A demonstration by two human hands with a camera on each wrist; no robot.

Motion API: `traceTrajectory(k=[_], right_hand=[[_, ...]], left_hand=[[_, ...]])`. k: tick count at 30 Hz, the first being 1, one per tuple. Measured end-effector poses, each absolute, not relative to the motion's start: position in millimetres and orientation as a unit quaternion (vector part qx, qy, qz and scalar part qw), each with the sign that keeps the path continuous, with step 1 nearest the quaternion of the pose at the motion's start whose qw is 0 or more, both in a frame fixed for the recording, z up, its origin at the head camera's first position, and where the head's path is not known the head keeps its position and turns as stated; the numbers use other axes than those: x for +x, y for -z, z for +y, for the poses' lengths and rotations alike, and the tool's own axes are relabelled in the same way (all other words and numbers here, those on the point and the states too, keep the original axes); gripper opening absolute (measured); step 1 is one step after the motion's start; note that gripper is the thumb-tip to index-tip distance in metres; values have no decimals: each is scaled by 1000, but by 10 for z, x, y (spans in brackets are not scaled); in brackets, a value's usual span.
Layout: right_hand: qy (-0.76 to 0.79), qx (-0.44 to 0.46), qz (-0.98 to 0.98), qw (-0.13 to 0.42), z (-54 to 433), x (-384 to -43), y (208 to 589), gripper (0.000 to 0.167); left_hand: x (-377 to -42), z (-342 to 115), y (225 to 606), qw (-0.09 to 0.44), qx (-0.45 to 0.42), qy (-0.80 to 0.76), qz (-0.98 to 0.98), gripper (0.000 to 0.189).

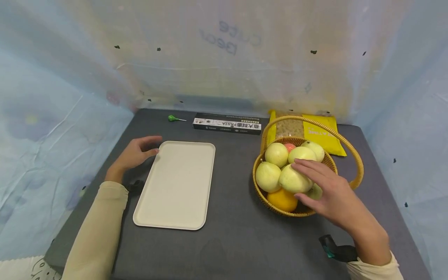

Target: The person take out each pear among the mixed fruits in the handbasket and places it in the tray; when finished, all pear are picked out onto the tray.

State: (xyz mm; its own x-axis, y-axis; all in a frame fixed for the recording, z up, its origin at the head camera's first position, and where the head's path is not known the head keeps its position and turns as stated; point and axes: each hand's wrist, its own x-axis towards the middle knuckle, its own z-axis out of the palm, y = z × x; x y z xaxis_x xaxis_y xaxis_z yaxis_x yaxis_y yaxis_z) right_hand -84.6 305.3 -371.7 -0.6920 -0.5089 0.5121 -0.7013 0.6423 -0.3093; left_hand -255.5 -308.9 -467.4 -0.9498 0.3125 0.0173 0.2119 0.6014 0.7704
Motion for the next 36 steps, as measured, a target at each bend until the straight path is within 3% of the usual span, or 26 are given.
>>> traceTrajectory(k=[9,16,27,36], right_hand=[[-257,318,-893,187,3040,-823,3754,74],[-309,283,-892,171,2961,-779,3671,98],[-431,305,-830,180,2572,-936,3567,97],[-561,313,-755,129,2056,-1181,3523,84]], left_hand=[[-2566,-3069,4709,97,178,-313,928,54],[-2546,-3077,4737,97,178,-292,935,53],[-2593,-3042,4711,99,178,-279,939,58],[-2551,-3117,4676,146,141,-279,939,65]])
